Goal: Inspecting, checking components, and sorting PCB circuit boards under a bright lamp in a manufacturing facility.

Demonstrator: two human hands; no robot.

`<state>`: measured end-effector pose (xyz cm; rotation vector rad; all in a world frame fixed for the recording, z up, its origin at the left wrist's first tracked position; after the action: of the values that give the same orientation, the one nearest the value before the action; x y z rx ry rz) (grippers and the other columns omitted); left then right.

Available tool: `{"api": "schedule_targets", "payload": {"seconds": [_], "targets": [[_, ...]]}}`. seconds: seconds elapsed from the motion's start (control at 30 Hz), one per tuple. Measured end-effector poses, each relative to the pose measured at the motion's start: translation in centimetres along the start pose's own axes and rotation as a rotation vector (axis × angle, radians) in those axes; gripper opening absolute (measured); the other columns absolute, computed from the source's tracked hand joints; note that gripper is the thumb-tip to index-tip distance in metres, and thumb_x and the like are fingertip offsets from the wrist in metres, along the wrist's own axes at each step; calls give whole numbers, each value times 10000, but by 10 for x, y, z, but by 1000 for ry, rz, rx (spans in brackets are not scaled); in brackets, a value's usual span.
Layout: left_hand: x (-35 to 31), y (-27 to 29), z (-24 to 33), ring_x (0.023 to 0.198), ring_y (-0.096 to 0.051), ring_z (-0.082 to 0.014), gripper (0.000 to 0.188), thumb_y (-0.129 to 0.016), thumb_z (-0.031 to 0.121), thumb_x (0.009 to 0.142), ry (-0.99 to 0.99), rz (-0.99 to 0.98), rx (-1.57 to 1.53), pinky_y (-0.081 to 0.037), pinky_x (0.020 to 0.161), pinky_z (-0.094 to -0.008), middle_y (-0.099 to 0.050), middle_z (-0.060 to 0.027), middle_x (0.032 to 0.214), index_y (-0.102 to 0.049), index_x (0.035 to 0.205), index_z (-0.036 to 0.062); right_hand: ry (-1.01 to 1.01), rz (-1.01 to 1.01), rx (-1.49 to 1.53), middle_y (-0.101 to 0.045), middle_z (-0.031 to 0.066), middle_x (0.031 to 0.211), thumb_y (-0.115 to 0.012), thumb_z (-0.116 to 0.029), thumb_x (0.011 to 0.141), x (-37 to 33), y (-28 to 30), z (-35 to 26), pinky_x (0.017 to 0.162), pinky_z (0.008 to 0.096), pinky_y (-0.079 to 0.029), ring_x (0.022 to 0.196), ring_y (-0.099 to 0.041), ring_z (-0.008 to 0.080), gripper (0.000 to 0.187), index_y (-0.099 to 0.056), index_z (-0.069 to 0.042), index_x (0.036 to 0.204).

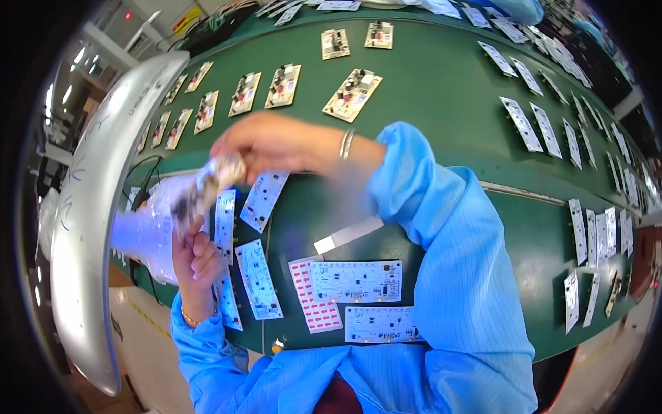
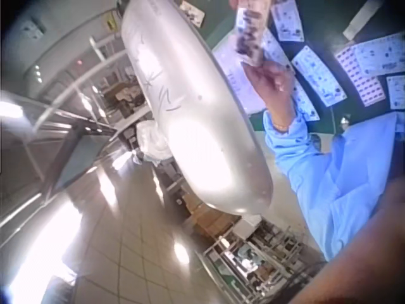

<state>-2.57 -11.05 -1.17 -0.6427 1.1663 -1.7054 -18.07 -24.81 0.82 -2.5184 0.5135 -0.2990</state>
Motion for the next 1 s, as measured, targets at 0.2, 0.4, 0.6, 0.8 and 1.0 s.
{"api": "schedule_targets", "payload": {"seconds": [0.2, 0.4, 0.6, 0.8, 1.0], "targets": [[3, -1, 3, 393, -397, -125, 439, -270, 342, 883, -135, 168, 132, -317, 305, -227, -474, -100, 609, -487, 1035, -8, 637, 801, -117, -528, 87, 739, -464, -76, 754, -73, 141, -88, 525, 265, -432, 611, -509, 149, 118, -502, -4, 839], [3, 0, 2, 413, -389, -131, 434, -280, 351, 880, -137, 129, 131, -322, 323, -233, -467, -102, 624, -498, 1023, 4, 521, 1429, -553, -524, 75, 689, -513, -29, 718, -155, 234, -112, 427, 191, -375, 544, -493, 103, 228, -489, 41, 934], [5, 3, 5, 423, -359, -119, 434, -317, 372, 867, -204, 166, 79, -294, 349, -228, -442, -72, 606, -506, 983, -1, -171, 1627, -1549, -591, 122, 845, -501, -292, 718, -169, 243, -122, 655, 352, -448, 771, -561, 273, 338, -590, -20, 897], [5, 1, 12, 442, -351, -116, 422, -342, 371, 858, -261, 96, 47, -287, 371, -235, -427, -52, 608, -506, 946, -8, -578, 2009, -2128, -533, 102, 1019, -553, -462, 662, -235, 234, -159, 806, 438, -348, 1004, -449, 279, 510, -537, -82, 1001], [3, 3, 20, 464, -349, -118, 424, -362, 381, 846, -378, 18, -8, -284, 397, -239, -416, -51, 618, -494, 951, -7, -843, 1905, -1768, -488, 152, 1094, -509, -420, 735, -275, 269, -160, 804, 522, -317, 1050, -436, 308, 460, -459, -111, 1072]]}}
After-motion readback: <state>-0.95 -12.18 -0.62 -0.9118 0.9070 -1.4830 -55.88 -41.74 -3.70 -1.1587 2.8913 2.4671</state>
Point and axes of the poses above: each hand's wrist, its own x-axis towards the middle knuckle, its own y-axis out of the back of the hand, z = x × y, the point moved 4 cm from there along x, towards the middle knuckle
